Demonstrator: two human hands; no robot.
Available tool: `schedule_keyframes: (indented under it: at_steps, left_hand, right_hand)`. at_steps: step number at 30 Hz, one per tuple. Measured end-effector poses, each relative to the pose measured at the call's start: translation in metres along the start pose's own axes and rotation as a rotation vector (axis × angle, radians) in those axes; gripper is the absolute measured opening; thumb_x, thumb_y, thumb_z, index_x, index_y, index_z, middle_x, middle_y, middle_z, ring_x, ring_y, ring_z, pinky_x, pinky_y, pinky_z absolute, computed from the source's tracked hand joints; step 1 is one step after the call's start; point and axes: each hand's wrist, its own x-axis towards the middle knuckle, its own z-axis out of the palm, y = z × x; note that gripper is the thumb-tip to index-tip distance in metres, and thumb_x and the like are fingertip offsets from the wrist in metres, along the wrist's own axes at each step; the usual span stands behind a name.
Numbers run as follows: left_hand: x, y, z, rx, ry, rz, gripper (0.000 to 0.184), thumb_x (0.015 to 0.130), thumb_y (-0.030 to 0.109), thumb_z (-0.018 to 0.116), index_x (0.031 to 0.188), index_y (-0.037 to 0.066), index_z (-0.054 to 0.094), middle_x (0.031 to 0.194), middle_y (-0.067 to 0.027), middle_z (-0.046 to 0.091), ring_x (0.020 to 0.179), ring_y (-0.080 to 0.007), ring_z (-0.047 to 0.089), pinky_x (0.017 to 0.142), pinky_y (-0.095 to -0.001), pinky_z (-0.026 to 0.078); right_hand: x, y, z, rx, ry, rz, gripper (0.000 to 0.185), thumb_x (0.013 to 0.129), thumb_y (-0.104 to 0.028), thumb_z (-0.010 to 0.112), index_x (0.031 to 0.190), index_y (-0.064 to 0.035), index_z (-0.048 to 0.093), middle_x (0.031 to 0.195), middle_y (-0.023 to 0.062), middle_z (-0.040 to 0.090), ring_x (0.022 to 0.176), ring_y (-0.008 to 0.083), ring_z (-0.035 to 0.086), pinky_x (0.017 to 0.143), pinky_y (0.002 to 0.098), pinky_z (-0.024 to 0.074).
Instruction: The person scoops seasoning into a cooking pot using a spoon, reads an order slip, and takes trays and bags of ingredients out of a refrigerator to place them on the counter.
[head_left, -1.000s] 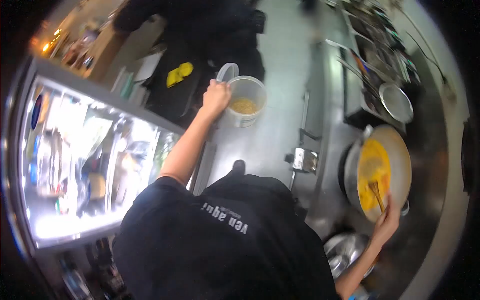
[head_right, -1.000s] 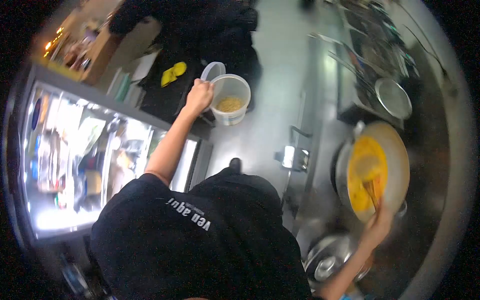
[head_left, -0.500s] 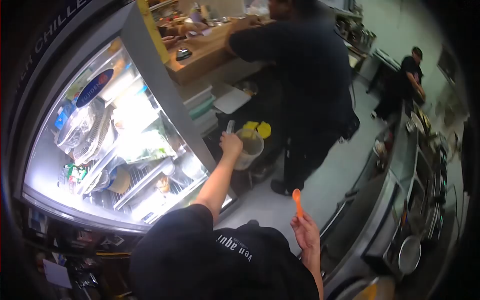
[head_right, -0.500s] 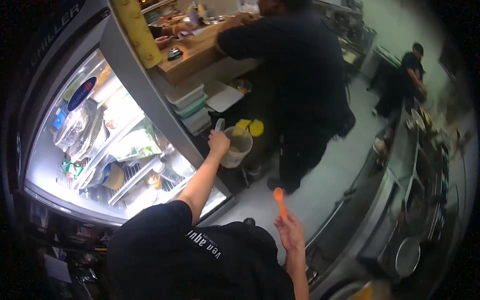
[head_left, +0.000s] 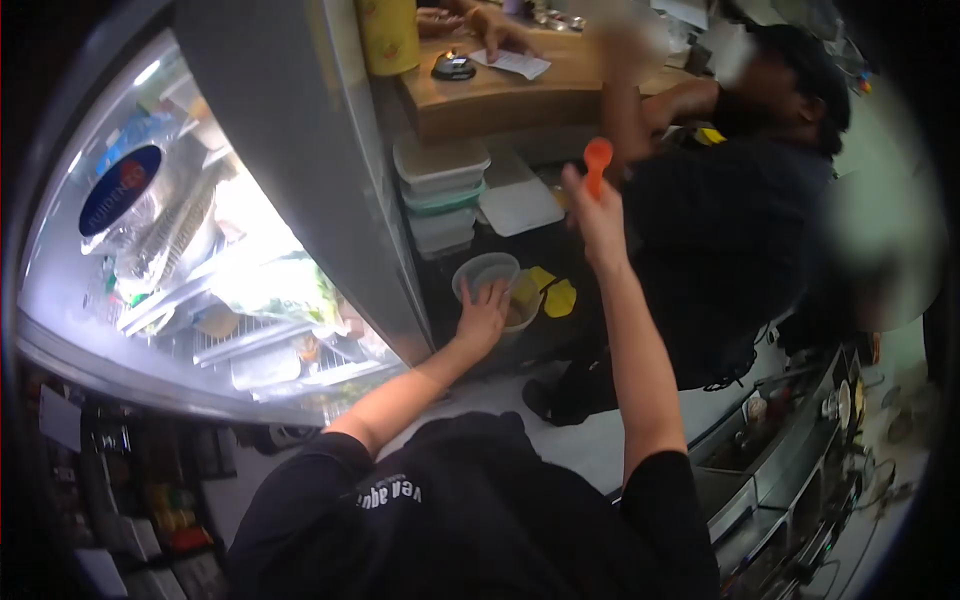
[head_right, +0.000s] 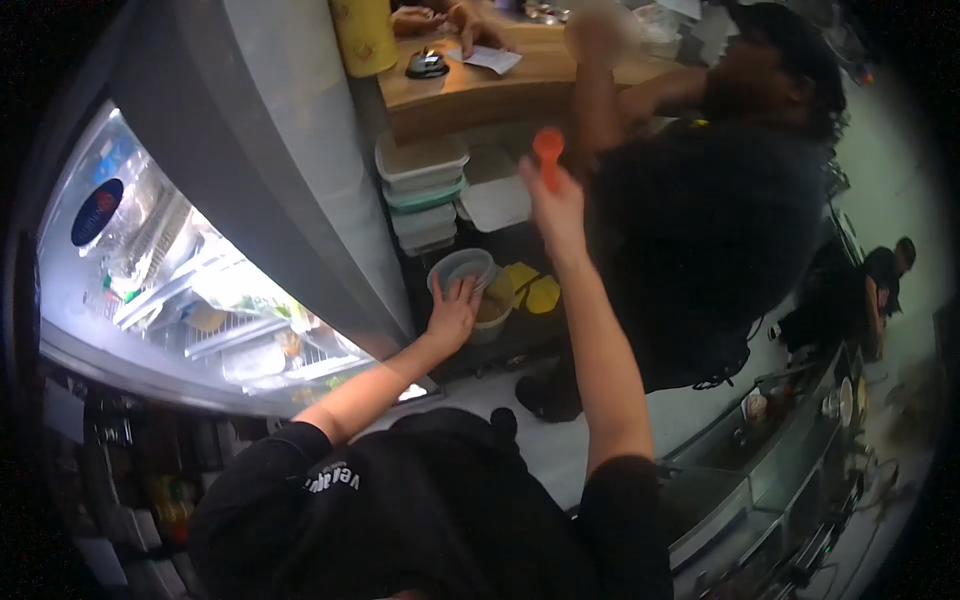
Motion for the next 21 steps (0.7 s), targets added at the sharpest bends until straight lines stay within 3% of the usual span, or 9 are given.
schedule_keyframes:
  at_steps: [2,4,7,11,13,14,17,19,21]
  left_hand:
    - [-0.003,-0.003,-0.006,0.018,-0.027,0.066,0.054,0.082,0.014,0.05,0.135,0.011,0.043,0.135,-0.0142,0.038,0.123,-0.0325,0.038,0.102,-0.0676,0.02]
    - [-0.002,-0.006,-0.014,-0.117,0.008,0.184,0.058,0.081,0.012,0.049,0.138,0.018,0.04,0.134,-0.0152,0.04,0.12,-0.0329,0.04,0.104,-0.0583,0.026]
    - [-0.004,-0.001,-0.015,-0.202,0.04,0.215,0.051,0.082,0.014,0.049,0.133,0.02,0.047,0.13,-0.0149,0.044,0.114,-0.0303,0.045,0.1,-0.0487,0.033]
    - [-0.01,0.016,-0.022,-0.218,0.049,0.21,0.056,0.081,0.013,0.05,0.136,0.022,0.042,0.129,-0.0144,0.044,0.111,-0.0307,0.046,0.1,-0.0452,0.034]
    - [-0.01,0.021,-0.024,-0.172,0.119,0.254,0.054,0.081,0.014,0.052,0.135,0.018,0.044,0.122,-0.0122,0.048,0.108,-0.0287,0.047,0.097,-0.0433,0.037]
    - [-0.009,0.023,-0.022,-0.167,0.129,0.245,0.054,0.081,0.014,0.052,0.135,0.018,0.044,0.122,-0.0122,0.048,0.108,-0.0287,0.047,0.097,-0.0433,0.037]
    - [-0.008,0.033,-0.022,-0.248,0.085,0.159,0.054,0.08,0.013,0.055,0.133,0.011,0.044,0.119,-0.0118,0.048,0.109,-0.029,0.046,0.101,-0.0452,0.034]
    - [-0.006,0.036,-0.031,-0.377,-0.04,0.093,0.054,0.079,0.012,0.056,0.132,0.007,0.045,0.118,-0.0122,0.048,0.113,-0.0297,0.044,0.103,-0.0466,0.032]
    - [-0.005,0.037,-0.022,-0.337,-0.003,0.084,0.054,0.079,0.011,0.056,0.132,0.007,0.045,0.119,-0.0126,0.048,0.115,-0.0301,0.043,0.104,-0.0476,0.031]
  right_hand:
    - [0.05,0.0,0.007,-0.034,0.026,0.026,0.041,0.092,-0.039,0.055,0.069,-0.0057,0.053,0.062,0.0006,0.053,0.05,0.0074,0.048,0.046,0.023,0.0362]
    - [0.113,0.017,0.009,-0.17,0.064,-0.245,0.039,0.094,-0.038,0.052,0.083,-0.0018,0.06,0.064,0.0038,0.058,0.054,0.0095,0.055,0.045,0.0228,0.0394]
    - [0.141,-0.002,0.038,-0.098,0.003,-0.16,0.041,0.096,-0.037,0.047,0.096,0.0008,0.062,0.065,0.0074,0.062,0.054,0.0124,0.06,0.044,0.024,0.0451]
    - [0.152,-0.032,0.037,0.136,-0.132,-0.02,0.04,0.098,-0.034,0.044,0.1,0.0021,0.06,0.074,0.0134,0.066,0.053,0.0153,0.061,0.045,0.0259,0.0493]
    - [0.18,-0.037,0.019,0.005,-0.148,-0.162,0.037,0.098,-0.029,0.042,0.102,0.0027,0.06,0.083,0.0174,0.067,0.049,0.016,0.06,0.046,0.0265,0.0502]
    - [0.221,-0.014,0.008,-0.166,0.008,-0.335,0.035,0.098,-0.026,0.041,0.103,0.0022,0.06,0.082,0.0151,0.068,0.051,0.0144,0.06,0.047,0.0254,0.0503]
    - [0.268,-0.017,0.008,-0.336,0.143,-0.184,0.033,0.092,-0.024,0.046,0.101,0.0034,0.062,0.079,0.0171,0.068,0.062,0.0201,0.064,0.054,0.0314,0.0515]
    - [0.295,-0.003,0.026,-0.588,0.113,-0.111,0.033,0.088,-0.023,0.048,0.099,0.004,0.064,0.084,0.0197,0.067,0.071,0.0243,0.064,0.06,0.0344,0.0515]
    - [0.33,0.006,0.048,-0.818,0.068,-0.017,0.034,0.085,-0.023,0.05,0.098,0.0046,0.065,0.088,0.0223,0.066,0.079,0.0285,0.065,0.066,0.0374,0.0514]
